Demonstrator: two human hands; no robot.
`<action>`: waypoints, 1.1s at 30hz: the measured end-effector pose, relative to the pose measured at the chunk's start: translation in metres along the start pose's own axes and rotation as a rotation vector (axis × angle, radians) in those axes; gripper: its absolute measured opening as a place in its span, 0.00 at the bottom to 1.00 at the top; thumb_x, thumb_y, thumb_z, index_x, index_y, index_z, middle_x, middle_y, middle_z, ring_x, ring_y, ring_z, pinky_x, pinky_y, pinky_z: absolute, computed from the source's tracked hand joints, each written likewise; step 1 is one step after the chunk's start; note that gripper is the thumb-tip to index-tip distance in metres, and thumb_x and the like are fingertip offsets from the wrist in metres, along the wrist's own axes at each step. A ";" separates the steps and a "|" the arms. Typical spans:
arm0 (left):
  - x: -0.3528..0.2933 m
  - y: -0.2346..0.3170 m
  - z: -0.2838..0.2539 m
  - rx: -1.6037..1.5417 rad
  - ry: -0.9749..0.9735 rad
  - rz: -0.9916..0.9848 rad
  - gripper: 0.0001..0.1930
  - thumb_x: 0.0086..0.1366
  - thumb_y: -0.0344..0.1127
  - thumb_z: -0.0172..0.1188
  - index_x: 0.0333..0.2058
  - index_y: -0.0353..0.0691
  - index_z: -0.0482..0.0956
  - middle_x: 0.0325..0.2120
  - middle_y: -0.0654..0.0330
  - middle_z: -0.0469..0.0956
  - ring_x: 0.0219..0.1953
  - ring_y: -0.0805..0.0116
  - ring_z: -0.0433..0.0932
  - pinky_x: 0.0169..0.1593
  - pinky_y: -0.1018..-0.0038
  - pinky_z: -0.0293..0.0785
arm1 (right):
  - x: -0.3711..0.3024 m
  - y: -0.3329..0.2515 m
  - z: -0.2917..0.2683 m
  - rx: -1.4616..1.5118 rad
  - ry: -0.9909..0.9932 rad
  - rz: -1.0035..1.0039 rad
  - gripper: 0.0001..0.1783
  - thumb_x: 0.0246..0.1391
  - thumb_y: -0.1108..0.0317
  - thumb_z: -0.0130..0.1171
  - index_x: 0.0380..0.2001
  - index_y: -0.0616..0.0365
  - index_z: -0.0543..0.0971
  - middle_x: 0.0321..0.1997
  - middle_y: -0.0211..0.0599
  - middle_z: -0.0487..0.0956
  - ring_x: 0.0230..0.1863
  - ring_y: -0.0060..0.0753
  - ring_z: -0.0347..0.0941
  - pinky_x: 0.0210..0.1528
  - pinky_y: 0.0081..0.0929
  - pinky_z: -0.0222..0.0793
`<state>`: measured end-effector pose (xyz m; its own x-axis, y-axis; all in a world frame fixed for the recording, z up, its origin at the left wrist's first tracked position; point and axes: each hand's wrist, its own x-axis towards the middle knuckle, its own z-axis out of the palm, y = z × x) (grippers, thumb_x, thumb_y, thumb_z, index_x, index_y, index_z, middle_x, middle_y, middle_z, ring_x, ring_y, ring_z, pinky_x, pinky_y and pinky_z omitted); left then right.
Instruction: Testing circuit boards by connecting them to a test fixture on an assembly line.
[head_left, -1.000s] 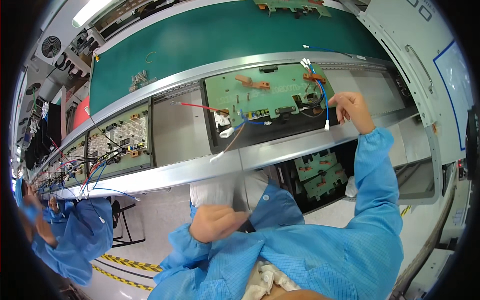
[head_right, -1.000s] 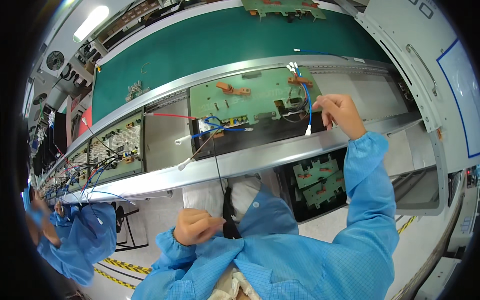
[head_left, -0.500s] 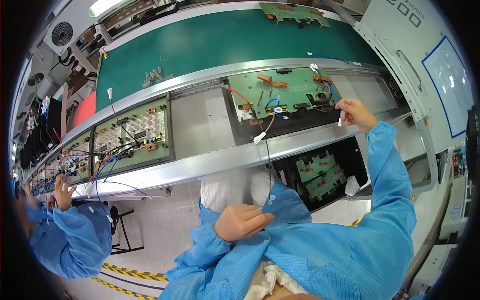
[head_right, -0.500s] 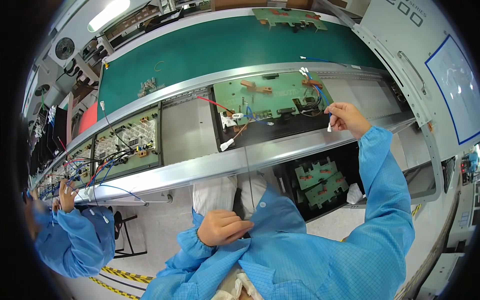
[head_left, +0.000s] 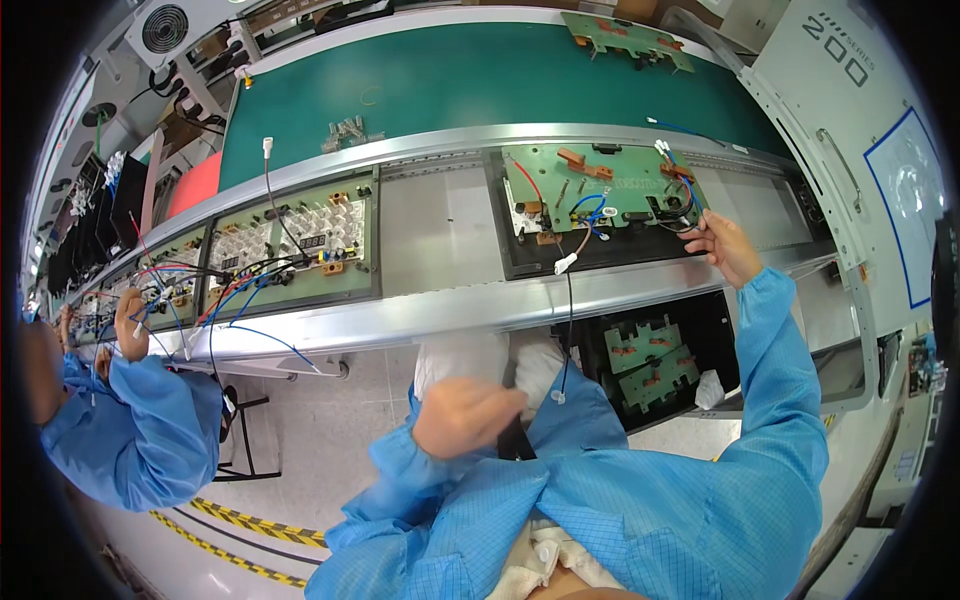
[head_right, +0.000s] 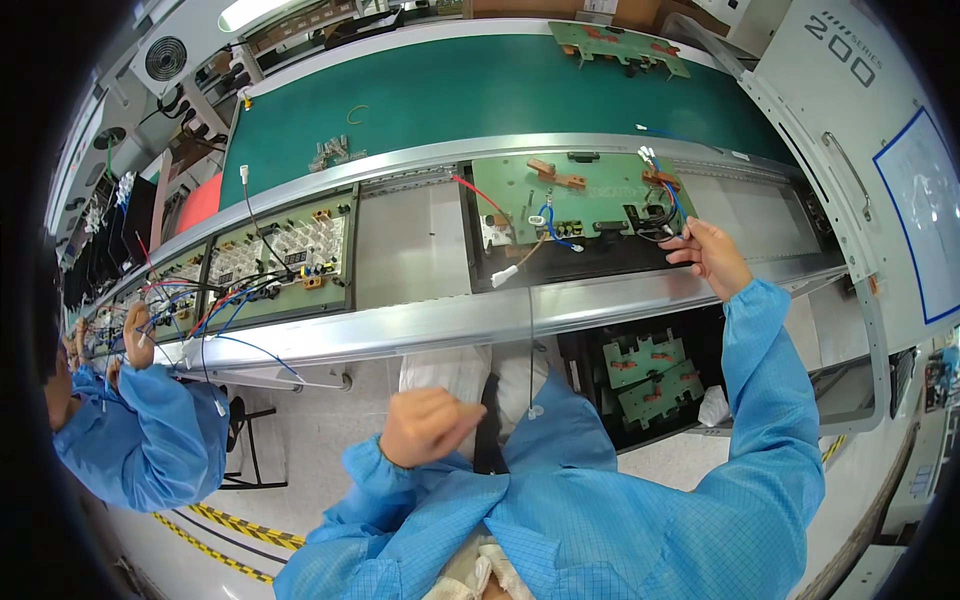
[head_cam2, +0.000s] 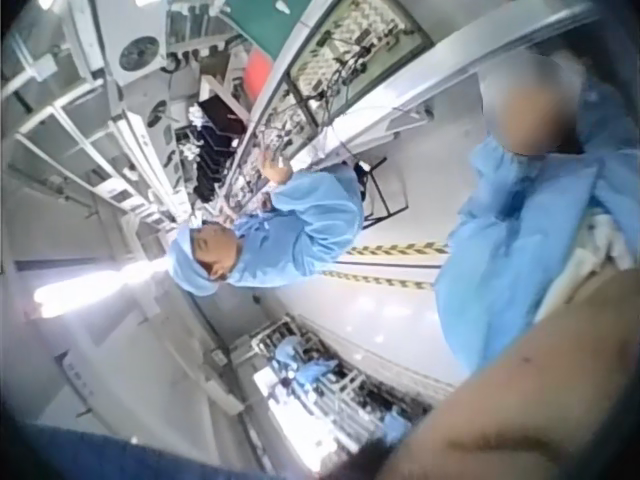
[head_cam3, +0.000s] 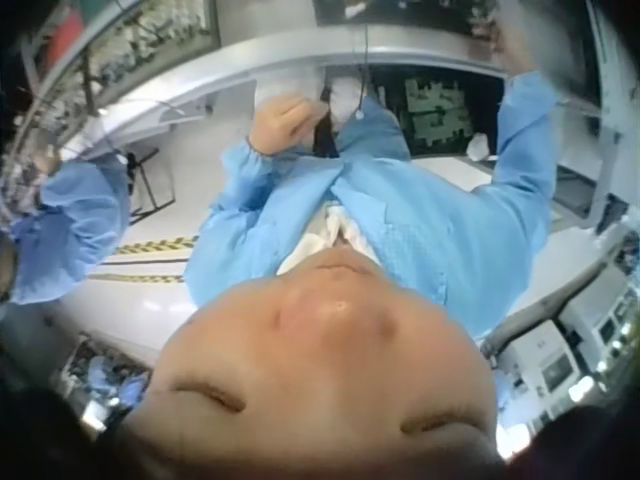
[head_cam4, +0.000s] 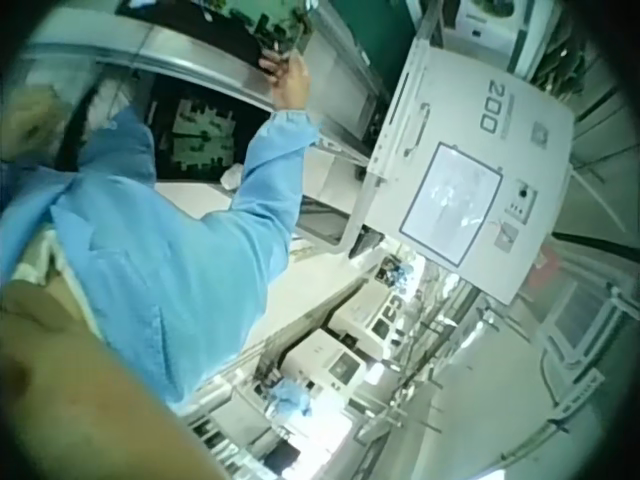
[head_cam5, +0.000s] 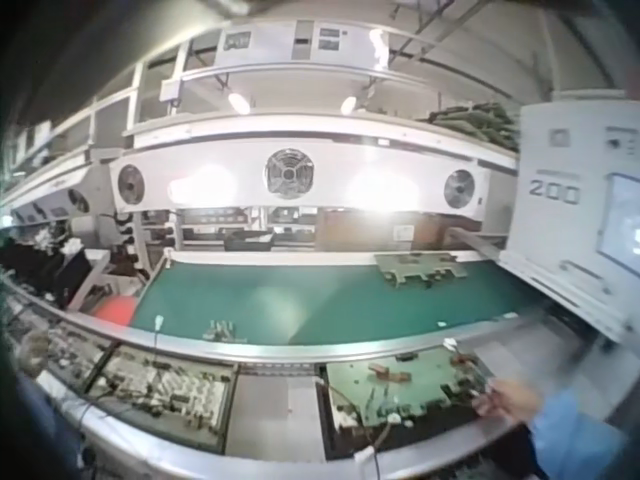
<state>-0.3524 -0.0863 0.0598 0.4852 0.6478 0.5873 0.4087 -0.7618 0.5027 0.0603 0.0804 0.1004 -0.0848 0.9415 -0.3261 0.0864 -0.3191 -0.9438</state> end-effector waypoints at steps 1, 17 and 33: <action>0.005 -0.002 0.000 0.001 0.010 -0.003 0.08 0.48 0.26 0.63 0.31 0.40 0.79 0.15 0.62 0.71 0.18 0.64 0.71 0.21 0.72 0.68 | -0.004 -0.001 0.002 -0.038 0.037 -0.021 0.14 0.62 0.52 0.42 0.33 0.49 0.69 0.33 0.38 0.80 0.26 0.18 0.74 0.17 0.10 0.57; 0.110 -0.022 0.008 0.409 0.309 0.101 0.10 0.45 0.31 0.63 0.30 0.47 0.81 0.36 0.65 0.74 0.39 0.65 0.73 0.40 0.69 0.68 | -0.043 -0.043 0.143 -0.808 -0.020 -0.763 0.32 0.45 0.73 0.62 0.56 0.54 0.67 0.21 0.26 0.66 0.21 0.18 0.60 0.25 0.18 0.59; 0.174 -0.040 -0.006 -0.095 0.329 -0.160 0.05 0.53 0.26 0.62 0.30 0.38 0.78 0.23 0.59 0.77 0.25 0.65 0.77 0.28 0.73 0.72 | -0.015 -0.043 0.143 -0.403 0.053 -0.737 0.09 0.52 0.67 0.56 0.30 0.62 0.78 0.18 0.36 0.76 0.20 0.22 0.72 0.24 0.22 0.66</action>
<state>-0.2895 0.0568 0.1457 0.1403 0.7372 0.6610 0.3783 -0.6569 0.6523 -0.0844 0.0642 0.1384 -0.2121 0.9011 0.3782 0.3757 0.4325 -0.8196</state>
